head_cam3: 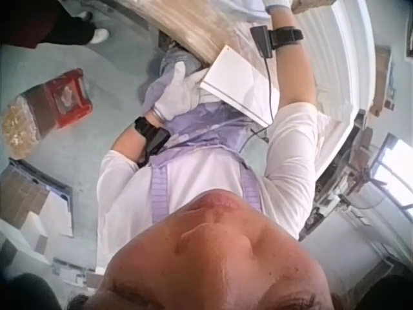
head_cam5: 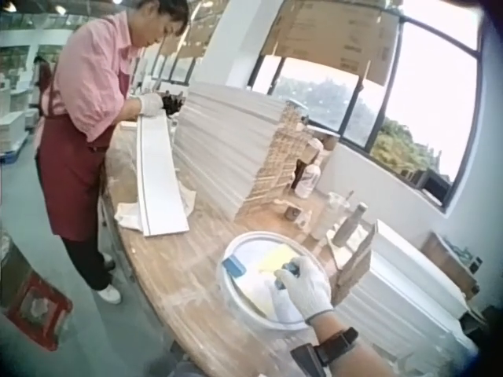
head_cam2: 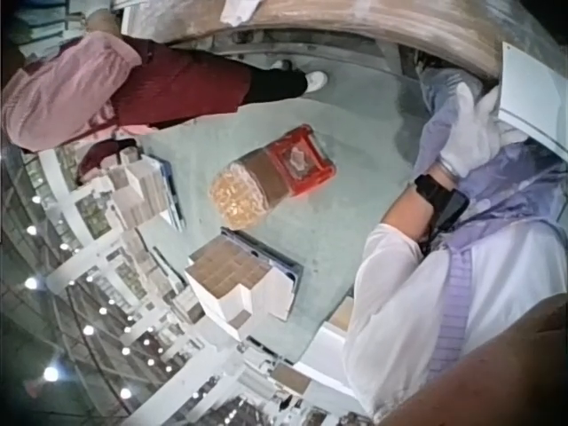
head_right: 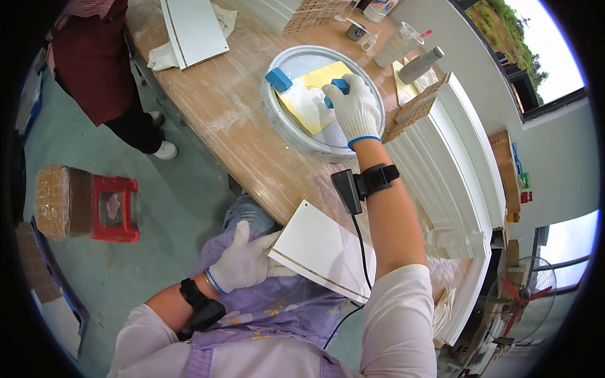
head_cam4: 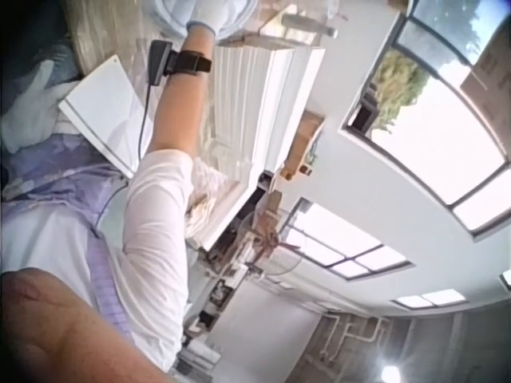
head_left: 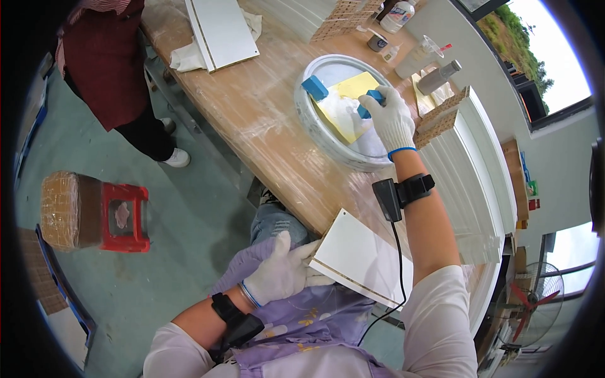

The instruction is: Sanding the edges of white furniture panels and wiping them clean with a cloth.

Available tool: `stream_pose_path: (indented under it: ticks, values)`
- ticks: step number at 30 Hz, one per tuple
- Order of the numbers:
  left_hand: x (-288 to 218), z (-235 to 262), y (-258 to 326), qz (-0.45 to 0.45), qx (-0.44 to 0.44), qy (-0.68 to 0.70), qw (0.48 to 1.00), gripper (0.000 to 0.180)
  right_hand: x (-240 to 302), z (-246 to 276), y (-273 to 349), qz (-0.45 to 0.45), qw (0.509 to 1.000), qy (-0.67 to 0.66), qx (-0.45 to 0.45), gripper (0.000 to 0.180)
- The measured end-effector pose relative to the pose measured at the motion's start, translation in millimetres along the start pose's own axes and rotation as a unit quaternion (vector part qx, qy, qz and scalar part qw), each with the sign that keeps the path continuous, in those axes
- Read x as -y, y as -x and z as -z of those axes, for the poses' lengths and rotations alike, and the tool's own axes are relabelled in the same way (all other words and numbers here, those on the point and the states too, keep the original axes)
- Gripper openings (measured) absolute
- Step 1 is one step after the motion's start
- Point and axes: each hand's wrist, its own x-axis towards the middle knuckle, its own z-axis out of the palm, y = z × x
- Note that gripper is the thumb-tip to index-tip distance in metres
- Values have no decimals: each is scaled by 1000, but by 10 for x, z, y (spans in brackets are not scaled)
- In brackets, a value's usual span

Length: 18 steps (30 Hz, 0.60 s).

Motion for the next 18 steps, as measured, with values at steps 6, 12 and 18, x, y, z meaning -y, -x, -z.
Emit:
stream_pose_path:
  ticks: [6,12,18]
  values:
    - [-18,25,10,-6,18,-13,1000,108,83,13,19,19,1000,-5,23,56]
    - [-7,14,1,2,3,-30,1000,114,40,-4,7,7,1000,7,3,55]
    - [-24,-10,-14,-6,12,-43,999,113,-48,15,2,26,999,23,-20,55]
